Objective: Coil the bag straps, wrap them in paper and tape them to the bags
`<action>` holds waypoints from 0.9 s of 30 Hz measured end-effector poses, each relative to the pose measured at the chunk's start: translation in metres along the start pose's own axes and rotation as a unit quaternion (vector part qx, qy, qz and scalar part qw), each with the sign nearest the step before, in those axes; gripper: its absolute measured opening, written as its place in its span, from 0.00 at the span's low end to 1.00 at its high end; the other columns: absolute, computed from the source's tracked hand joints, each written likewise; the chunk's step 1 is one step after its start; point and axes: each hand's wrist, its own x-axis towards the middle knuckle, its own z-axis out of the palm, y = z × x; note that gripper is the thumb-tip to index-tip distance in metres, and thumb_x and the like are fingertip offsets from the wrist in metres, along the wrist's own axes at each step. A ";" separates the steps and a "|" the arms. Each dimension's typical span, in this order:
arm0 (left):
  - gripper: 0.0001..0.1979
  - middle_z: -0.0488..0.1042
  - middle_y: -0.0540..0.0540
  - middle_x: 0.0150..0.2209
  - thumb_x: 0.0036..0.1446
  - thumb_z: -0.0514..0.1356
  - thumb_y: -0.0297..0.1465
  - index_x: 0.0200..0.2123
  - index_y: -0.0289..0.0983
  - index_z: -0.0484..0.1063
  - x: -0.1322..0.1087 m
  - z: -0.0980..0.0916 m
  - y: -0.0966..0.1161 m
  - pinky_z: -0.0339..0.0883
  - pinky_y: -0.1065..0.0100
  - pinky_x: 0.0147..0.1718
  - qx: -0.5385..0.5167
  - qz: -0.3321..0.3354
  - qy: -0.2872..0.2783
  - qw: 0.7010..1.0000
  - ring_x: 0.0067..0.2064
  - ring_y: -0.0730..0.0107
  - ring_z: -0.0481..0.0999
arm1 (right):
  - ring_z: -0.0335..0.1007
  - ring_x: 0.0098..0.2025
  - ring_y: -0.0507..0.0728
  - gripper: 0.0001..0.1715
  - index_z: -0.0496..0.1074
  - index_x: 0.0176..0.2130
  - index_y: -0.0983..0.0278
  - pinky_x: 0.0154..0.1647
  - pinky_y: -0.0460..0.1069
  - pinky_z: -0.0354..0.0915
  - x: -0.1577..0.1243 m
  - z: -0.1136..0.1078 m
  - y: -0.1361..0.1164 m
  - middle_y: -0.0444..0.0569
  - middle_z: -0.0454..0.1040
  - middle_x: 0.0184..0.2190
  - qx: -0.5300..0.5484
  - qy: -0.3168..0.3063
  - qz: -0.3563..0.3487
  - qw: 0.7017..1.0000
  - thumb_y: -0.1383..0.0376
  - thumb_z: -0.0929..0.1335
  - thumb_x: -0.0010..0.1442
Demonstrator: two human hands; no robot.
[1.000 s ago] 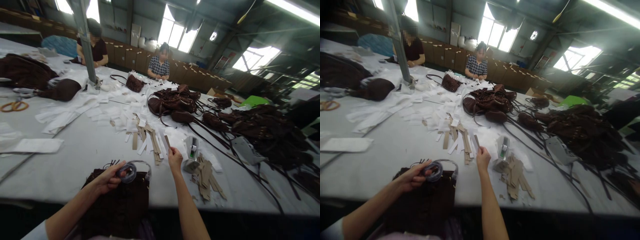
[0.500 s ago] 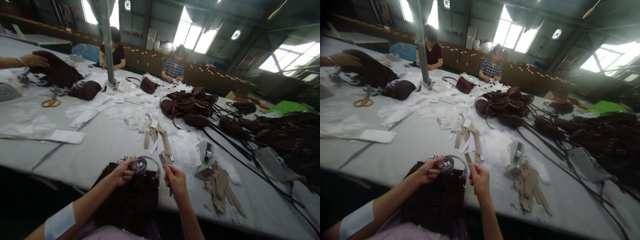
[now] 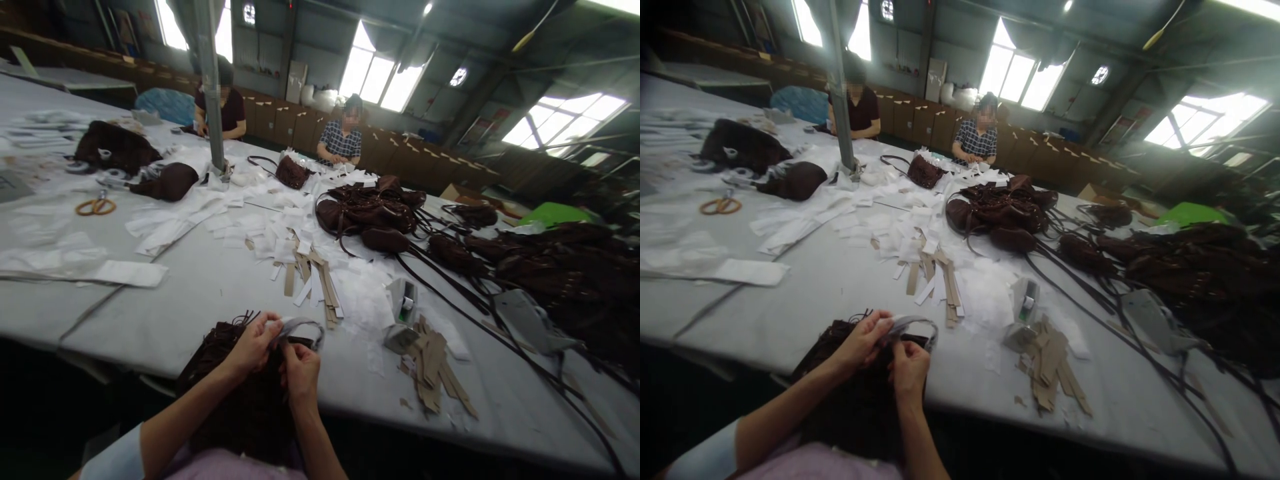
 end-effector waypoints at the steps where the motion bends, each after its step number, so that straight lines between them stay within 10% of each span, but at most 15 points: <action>1: 0.22 0.63 0.60 0.19 0.56 0.57 0.46 0.48 0.40 0.59 -0.002 0.000 0.000 0.42 0.80 0.07 0.021 0.019 0.008 1.000 0.10 0.84 0.52 | 0.49 0.08 0.46 0.19 0.69 0.20 0.65 0.07 0.42 0.44 0.000 0.001 0.002 0.38 0.61 0.08 0.004 0.002 0.002 1.000 0.53 0.70 0.49; 12: 0.40 0.64 0.59 0.21 0.57 0.60 0.40 0.65 0.37 0.41 -0.019 -0.004 0.006 0.49 0.78 0.12 0.023 0.078 -0.029 0.996 0.14 0.81 0.58 | 0.63 0.25 0.48 0.20 0.75 0.45 0.61 0.26 0.44 0.64 -0.027 -0.008 -0.014 0.45 0.73 0.30 0.216 -0.212 0.029 0.953 0.59 0.74 0.51; 27: 0.19 0.66 0.55 0.22 0.58 0.56 0.47 0.38 0.36 0.64 -0.020 -0.006 0.010 0.46 0.79 0.06 0.054 0.021 -0.118 0.991 0.09 0.81 0.61 | 0.59 0.19 0.47 0.17 0.74 0.31 0.66 0.20 0.43 0.57 -0.024 -0.001 -0.009 0.41 0.70 0.20 0.126 -0.073 -0.026 0.989 0.54 0.73 0.49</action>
